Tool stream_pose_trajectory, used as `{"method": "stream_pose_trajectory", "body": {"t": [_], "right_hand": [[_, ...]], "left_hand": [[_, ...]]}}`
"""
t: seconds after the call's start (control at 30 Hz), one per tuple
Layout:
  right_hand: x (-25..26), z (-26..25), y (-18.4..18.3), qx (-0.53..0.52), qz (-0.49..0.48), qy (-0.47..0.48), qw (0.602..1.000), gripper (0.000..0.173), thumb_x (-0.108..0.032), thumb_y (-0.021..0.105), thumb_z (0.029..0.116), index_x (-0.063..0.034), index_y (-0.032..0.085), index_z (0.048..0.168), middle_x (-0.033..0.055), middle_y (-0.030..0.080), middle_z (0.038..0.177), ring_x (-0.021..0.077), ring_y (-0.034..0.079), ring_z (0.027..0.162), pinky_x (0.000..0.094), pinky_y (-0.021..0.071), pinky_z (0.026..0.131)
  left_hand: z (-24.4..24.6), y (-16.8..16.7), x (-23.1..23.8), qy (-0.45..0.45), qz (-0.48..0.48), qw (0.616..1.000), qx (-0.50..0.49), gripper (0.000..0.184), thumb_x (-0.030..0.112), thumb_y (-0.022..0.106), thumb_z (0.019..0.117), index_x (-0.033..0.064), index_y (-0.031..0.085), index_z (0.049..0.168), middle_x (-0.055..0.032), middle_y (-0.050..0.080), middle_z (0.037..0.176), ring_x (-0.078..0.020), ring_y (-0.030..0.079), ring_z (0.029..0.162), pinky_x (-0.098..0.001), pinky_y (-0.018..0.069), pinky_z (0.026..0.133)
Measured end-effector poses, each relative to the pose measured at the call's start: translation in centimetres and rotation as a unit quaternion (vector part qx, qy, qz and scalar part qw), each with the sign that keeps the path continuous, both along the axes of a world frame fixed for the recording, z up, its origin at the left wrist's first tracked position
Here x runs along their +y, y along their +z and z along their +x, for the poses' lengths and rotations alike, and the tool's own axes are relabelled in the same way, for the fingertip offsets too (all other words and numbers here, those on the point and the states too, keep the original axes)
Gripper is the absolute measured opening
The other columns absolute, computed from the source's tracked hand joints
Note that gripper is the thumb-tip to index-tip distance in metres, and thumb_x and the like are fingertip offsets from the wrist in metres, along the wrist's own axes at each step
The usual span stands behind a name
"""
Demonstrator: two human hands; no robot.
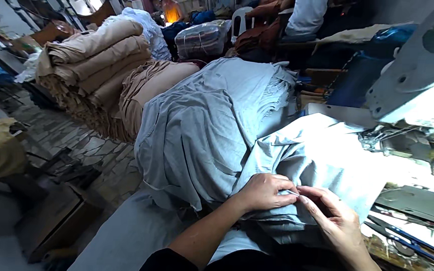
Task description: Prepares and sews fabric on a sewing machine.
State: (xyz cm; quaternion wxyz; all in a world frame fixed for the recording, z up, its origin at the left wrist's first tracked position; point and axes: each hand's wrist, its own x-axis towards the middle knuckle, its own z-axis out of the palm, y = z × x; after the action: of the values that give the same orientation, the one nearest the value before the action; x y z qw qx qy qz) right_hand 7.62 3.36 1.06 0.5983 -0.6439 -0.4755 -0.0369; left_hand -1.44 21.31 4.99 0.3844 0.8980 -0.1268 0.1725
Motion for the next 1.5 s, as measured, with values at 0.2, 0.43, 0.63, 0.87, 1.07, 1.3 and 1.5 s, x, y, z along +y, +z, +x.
{"method": "stream_pose_trajectory", "body": {"t": [0.2, 0.43, 0.63, 0.87, 1.07, 1.3, 1.5], "right_hand": [[-0.17, 0.02, -0.03, -0.011, 0.003, 0.008, 1.000, 0.028, -0.023, 0.062, 0.1001, -0.0007, 0.073, 0.112, 0.0037, 0.073, 0.100, -0.0036, 0.065, 0.090, 0.0109, 0.0529, 0.083], [-0.32, -0.01, 0.01, -0.010, 0.019, 0.012, 1.000, 0.024, -0.024, 0.062, 0.1005, -0.0055, 0.075, 0.109, 0.0033, 0.074, 0.106, -0.0002, 0.066, 0.100, 0.0138, 0.0526, 0.091], [-0.36, -0.19, 0.00, -0.010, 0.019, 0.005, 1.000, 0.024, -0.022, 0.060, 0.1001, -0.0061, 0.076, 0.106, 0.0035, 0.074, 0.104, -0.0002, 0.066, 0.100, 0.0129, 0.0517, 0.090], [-0.23, -0.24, 0.22, -0.022, 0.015, 0.000, 1.000, 0.025, -0.020, 0.060, 0.1001, -0.0021, 0.077, 0.105, 0.0068, 0.074, 0.103, 0.0009, 0.066, 0.097, 0.0136, 0.0517, 0.089], [-0.21, -0.14, 0.20, -0.025, 0.013, -0.005, 1.000, 0.025, -0.018, 0.059, 0.1000, -0.0018, 0.077, 0.105, 0.0075, 0.074, 0.103, 0.0013, 0.066, 0.095, 0.0142, 0.0522, 0.087], [-0.13, 0.06, 0.13, -0.017, 0.016, -0.002, 1.000, 0.025, -0.019, 0.059, 0.0999, -0.0030, 0.077, 0.105, 0.0056, 0.074, 0.104, 0.0009, 0.066, 0.095, 0.0147, 0.0528, 0.087], [-0.12, 0.06, 0.06, -0.005, 0.025, 0.005, 1.000, 0.024, -0.019, 0.059, 0.0998, -0.0037, 0.077, 0.106, 0.0047, 0.074, 0.104, 0.0007, 0.067, 0.096, 0.0145, 0.0532, 0.087]], "left_hand": [[0.00, 0.19, -0.05, 0.000, -0.006, 1.000, 0.001, 0.018, 0.013, 0.064, 0.0953, -0.0014, 0.076, 0.093, -0.0127, 0.072, 0.085, -0.0231, 0.069, 0.082, -0.0417, 0.0532, 0.075], [0.11, 0.23, -0.03, 0.002, -0.016, 1.000, 0.010, 0.022, 0.016, 0.065, 0.0965, -0.0027, 0.074, 0.089, -0.0126, 0.069, 0.081, -0.0212, 0.067, 0.081, -0.0374, 0.0521, 0.075], [0.01, 0.16, -0.07, 0.009, -0.024, 0.999, 0.023, 0.020, 0.015, 0.066, 0.0960, -0.0028, 0.075, 0.092, -0.0127, 0.071, 0.085, -0.0203, 0.068, 0.084, -0.0372, 0.0525, 0.078], [-0.16, 0.26, -0.09, 0.021, -0.026, 0.999, 0.039, 0.023, 0.017, 0.064, 0.0974, -0.0027, 0.075, 0.095, -0.0124, 0.071, 0.087, -0.0185, 0.067, 0.085, -0.0365, 0.0516, 0.079], [-0.03, -0.03, -0.12, 0.030, -0.031, 0.998, 0.043, 0.024, 0.019, 0.064, 0.0975, -0.0018, 0.075, 0.095, -0.0109, 0.071, 0.088, -0.0161, 0.066, 0.086, -0.0353, 0.0514, 0.080], [0.09, 0.12, -0.03, 0.032, -0.035, 0.998, 0.041, 0.023, 0.018, 0.064, 0.0975, -0.0027, 0.075, 0.096, -0.0121, 0.072, 0.090, -0.0171, 0.067, 0.089, -0.0357, 0.0522, 0.083], [0.09, 0.06, 0.01, 0.029, -0.037, 0.998, 0.039, 0.023, 0.017, 0.065, 0.0971, -0.0026, 0.075, 0.095, -0.0118, 0.072, 0.089, -0.0159, 0.067, 0.087, -0.0339, 0.0518, 0.082]]}}
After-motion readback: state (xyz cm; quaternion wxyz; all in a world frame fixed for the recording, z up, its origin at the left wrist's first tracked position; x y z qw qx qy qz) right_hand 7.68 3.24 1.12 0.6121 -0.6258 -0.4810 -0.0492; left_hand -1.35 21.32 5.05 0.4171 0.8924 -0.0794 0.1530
